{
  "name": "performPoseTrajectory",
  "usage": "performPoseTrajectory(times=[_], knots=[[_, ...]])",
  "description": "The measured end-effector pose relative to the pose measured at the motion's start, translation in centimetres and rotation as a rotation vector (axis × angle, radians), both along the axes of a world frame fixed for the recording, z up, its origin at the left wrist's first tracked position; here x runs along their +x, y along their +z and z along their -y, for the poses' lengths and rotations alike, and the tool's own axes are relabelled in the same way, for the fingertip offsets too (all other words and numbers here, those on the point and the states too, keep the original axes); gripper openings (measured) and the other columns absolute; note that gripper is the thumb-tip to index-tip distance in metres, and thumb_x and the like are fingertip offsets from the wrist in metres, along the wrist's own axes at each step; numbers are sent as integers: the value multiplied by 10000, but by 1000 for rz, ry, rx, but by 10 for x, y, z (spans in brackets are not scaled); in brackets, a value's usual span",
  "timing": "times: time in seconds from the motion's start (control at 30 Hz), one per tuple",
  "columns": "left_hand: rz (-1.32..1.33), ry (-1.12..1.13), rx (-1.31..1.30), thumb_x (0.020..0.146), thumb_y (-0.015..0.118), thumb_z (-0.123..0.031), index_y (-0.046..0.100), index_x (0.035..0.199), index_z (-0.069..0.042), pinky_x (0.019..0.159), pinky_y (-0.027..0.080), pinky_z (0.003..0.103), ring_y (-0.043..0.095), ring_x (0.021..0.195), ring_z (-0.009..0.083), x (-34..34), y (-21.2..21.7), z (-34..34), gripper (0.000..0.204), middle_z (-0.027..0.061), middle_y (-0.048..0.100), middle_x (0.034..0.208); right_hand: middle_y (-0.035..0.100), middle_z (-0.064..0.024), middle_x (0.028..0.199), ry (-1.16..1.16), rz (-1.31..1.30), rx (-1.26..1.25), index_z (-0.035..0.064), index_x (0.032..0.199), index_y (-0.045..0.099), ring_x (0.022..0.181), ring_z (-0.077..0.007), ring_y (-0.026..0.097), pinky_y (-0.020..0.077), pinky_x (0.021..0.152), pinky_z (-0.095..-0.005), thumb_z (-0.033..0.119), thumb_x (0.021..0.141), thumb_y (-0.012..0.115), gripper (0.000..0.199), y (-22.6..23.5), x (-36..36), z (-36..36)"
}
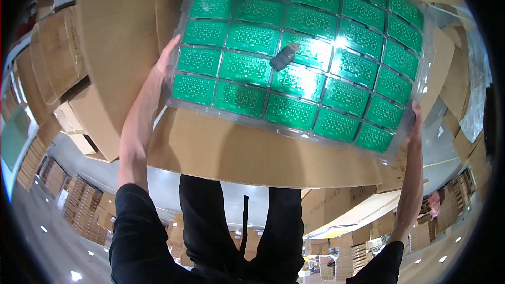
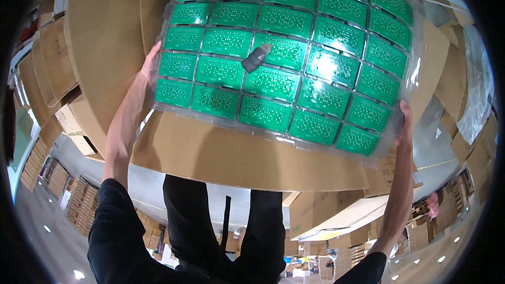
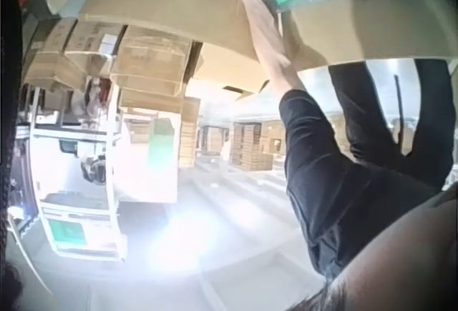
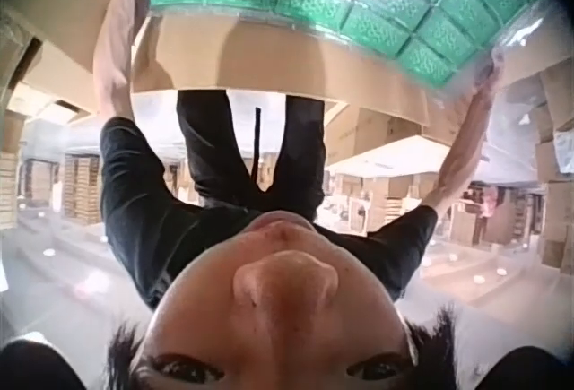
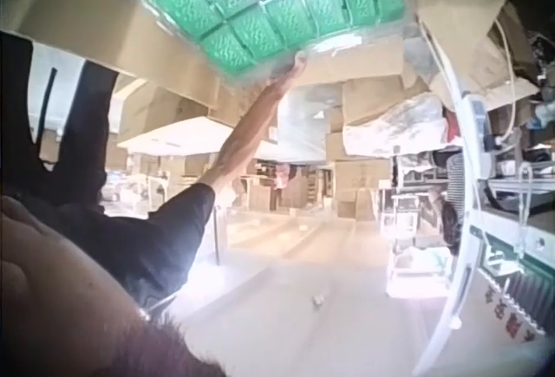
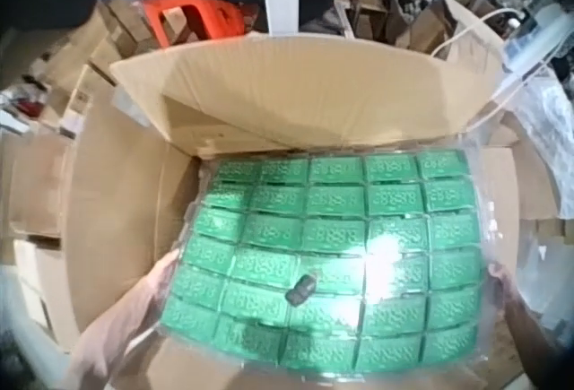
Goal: Unpack circuit boards and assemble them into plastic device housings using an electric screwdriver.
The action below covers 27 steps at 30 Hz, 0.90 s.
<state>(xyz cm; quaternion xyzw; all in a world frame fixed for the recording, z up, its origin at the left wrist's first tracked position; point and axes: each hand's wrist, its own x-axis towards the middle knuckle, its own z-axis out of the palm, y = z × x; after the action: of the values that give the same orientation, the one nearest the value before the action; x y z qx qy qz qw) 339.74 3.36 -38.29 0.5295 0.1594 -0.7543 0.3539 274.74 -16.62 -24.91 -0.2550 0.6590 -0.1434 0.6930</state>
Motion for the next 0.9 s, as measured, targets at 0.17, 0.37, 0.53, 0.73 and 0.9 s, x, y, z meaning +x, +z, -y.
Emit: performPoseTrajectory(times=[0.17,0.37,0.53,0.73,0.9], knots=[[317,-47,-9,769,591,-453,509,1168,-92,846,451,434,559,951,272,-15,27,-3,544,127,574,1090,522,-86,1165,-92,-4,-11,14,1238,427,1045,-225,507,387,907,-347,406,786,569,615,6,-20,-6],[318,-54,-230,775,590,-372,363,1311,-75,934,398,423,494,1084,281,-43,91,-28,654,127,488,1230,457,-86,1249,-184,-100,-108,-6,1263,399,1151,-218,418,287,989,-339,395,821,508,607,56,-114,-62],[459,-170,-76,699,678,-375,231,1377,-22,1043,247,397,343,1237,289,-95,185,-53,885,171,395,1315,358,-95,1348,-204,-26,-223,-27,1302,343,1248,-223,301,180,1041,-369,380,806,513,664,135,-174,-130],[234,-30,-424,706,684,-277,253,1366,-18,1036,261,353,361,1225,233,-134,277,-98,830,131,393,1323,353,-135,1347,-327,-250,-305,-18,1323,322,1244,-267,298,197,1027,-402,397,780,522,711,282,-187,-240],[58,-144,-591,702,680,-250,258,1357,-4,1037,254,341,338,1242,218,-140,314,-74,817,116,352,1358,441,-116,1265,-494,47,-334,2,1256,416,1165,-256,394,236,1001,-424,377,800,521,600,334,-173,-346]])
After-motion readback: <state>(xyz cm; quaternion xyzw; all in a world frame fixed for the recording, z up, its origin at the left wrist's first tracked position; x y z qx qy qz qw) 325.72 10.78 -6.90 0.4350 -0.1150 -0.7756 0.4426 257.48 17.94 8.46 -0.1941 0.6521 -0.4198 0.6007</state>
